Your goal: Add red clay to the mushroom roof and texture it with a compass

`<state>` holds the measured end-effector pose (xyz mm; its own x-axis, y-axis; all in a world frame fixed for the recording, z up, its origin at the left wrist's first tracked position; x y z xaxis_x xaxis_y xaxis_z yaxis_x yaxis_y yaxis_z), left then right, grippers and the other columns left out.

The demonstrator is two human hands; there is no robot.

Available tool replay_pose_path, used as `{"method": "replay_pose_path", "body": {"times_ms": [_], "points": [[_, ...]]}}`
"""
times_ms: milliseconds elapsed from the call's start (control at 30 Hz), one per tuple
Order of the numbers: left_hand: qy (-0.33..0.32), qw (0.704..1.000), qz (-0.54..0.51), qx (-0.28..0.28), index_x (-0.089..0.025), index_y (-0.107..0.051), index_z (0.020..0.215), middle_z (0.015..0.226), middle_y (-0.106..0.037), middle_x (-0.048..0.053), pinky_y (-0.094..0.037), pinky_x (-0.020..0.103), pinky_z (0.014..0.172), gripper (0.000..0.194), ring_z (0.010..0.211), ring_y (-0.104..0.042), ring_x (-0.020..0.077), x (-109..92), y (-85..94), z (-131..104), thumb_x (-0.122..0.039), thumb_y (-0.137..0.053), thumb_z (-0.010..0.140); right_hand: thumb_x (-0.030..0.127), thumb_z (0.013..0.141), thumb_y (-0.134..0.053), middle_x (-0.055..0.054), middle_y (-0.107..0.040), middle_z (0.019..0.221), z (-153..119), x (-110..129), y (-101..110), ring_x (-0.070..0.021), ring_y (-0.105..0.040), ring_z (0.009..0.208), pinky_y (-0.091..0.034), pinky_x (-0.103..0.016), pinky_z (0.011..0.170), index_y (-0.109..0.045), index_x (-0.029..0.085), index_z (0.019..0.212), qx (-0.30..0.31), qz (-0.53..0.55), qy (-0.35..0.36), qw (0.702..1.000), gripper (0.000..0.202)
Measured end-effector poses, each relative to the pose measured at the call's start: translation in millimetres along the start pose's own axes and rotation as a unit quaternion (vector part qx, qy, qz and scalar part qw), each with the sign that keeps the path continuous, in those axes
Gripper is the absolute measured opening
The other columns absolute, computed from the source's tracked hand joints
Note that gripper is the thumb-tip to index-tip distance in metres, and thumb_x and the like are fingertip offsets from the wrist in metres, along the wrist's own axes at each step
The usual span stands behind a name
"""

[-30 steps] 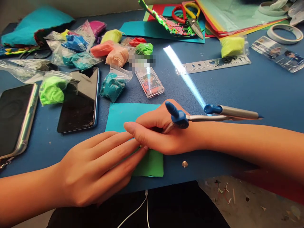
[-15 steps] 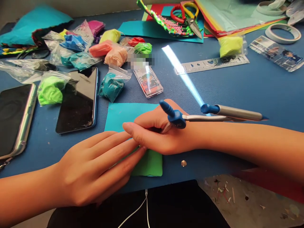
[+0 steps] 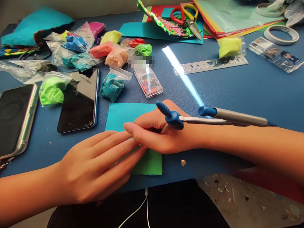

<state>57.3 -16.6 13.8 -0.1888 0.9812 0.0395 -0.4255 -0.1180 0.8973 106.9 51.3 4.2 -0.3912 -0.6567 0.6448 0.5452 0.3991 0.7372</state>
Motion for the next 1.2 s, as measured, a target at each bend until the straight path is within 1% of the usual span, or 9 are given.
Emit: {"method": "replay_pose_path", "body": {"times_ms": [67,167,267,367,600,700,900,1067,1200], "points": [[0.001,1.0,-0.002,0.004,-0.006,-0.066,0.102,0.095,-0.072,0.012,-0.055,0.034,0.067,0.02,0.093,-0.069,0.0254,0,-1.1,0,-0.012,-0.048,0.094,0.022,0.098,-0.041,0.006,-0.034,0.048,-1,-1,1,-0.0037,-0.031,0.045,-0.025,-0.02,0.043,-0.037,0.017,0.055,-0.015,0.01,-0.002,1.0,0.044],[0.001,1.0,-0.007,0.013,-0.006,-0.065,0.104,0.1,-0.072,0.012,-0.054,0.035,0.068,0.021,0.097,-0.068,0.0268,-1,-3.2,0,-0.012,-0.048,0.094,0.025,0.099,-0.042,0.006,-0.036,0.047,-3,-8,15,-0.0039,-0.033,0.044,-0.028,-0.021,0.043,-0.038,0.018,0.053,-0.095,0.057,-0.025,0.994,0.046],[0.001,1.0,-0.01,0.018,-0.006,-0.064,0.106,0.103,-0.072,0.012,-0.053,0.036,0.069,0.022,0.099,-0.068,0.0277,-1,-3.0,0,-0.013,-0.047,0.094,0.027,0.098,-0.045,0.005,-0.041,0.046,-9,-27,32,-0.004,-0.038,0.042,-0.031,-0.02,0.041,-0.039,0.018,0.051,-0.191,0.121,-0.084,0.97,0.048],[0.011,1.0,-0.014,0.022,-0.006,-0.062,0.112,0.105,-0.072,0.012,-0.053,0.036,0.074,0.026,0.102,-0.066,0.0272,1,-2.3,0,-0.014,-0.045,0.095,0.026,0.097,-0.048,0.006,-0.042,0.043,-11,-39,38,-0.0035,-0.04,0.039,-0.031,-0.018,0.038,-0.044,0.017,0.052,-0.23,0.159,-0.115,0.953,0.046],[0.088,0.99,-0.055,0.093,-0.012,-0.054,0.131,0.142,-0.051,0.017,-0.042,0.045,0.099,0.036,0.136,-0.042,0.0294,11,-17.3,-3,-0.021,-0.043,0.097,0.021,0.096,-0.049,0.006,-0.041,0.045,-6,-42,34,-0.0032,-0.039,0.04,-0.03,-0.019,0.039,-0.038,0.017,0.049,-0.204,0.17,-0.129,0.955,0.048],[0.103,0.988,-0.057,0.099,-0.013,-0.054,0.131,0.142,-0.051,0.017,-0.039,0.045,0.102,0.036,0.137,-0.04,0.0283,12,-18.3,-3,-0.021,-0.044,0.097,0.024,0.096,-0.05,0.006,-0.04,0.045,-6,-44,33,-0.0035,-0.038,0.041,-0.03,-0.02,0.039,-0.038,0.018,0.049,-0.203,0.178,-0.143,0.952,0.049],[0.108,0.987,-0.075,0.095,-0.014,-0.055,0.13,0.14,-0.052,0.017,-0.038,0.046,0.102,0.036,0.135,-0.043,0.0293,14,-21.2,-4,-0.02,-0.045,0.096,0.043,0.094,-0.053,0.005,-0.041,0.045,-5,-46,33,-0.0034,-0.039,0.04,-0.029,-0.02,0.038,-0.039,0.018,0.049,-0.2,0.197,-0.143,0.949,0.053],[0.125,0.985,-0.082,0.081,-0.017,-0.056,0.129,0.142,-0.051,0.015,-0.033,0.05,0.106,0.036,0.136,-0.041,0.0291,18,-21.7,-5,-0.022,-0.046,0.096,0.035,0.097,-0.05,0.005,-0.041,0.046,-6,-46,33,-0.0035,-0.039,0.041,-0.03,-0.02,0.039,-0.039,0.018,0.05,-0.196,0.164,-0.149,0.955,0.051],[0.12,0.985,-0.082,0.088,-0.016,-0.057,0.129,0.139,-0.054,0.017,-0.037,0.049,0.102,0.035,0.134,-0.045,0.0303,18,-22.0,-3,-0.022,-0.046,0.096,0.038,0.098,-0.047,0.005,-0.038,0.046,-4,-35,33,-0.0043,-0.036,0.043,-0.029,-0.022,0.042,-0.04,0.018,0.05,-0.175,0.079,-0.115,0.975,0.053]]}}
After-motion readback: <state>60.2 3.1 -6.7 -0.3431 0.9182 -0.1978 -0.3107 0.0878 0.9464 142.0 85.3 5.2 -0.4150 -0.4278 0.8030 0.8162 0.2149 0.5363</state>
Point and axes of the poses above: each hand's wrist, its own z-axis towards the middle knuckle, its own y-axis out of the back of the hand, x = y × z, the point moved 10 cm from there along z, towards the middle knuckle
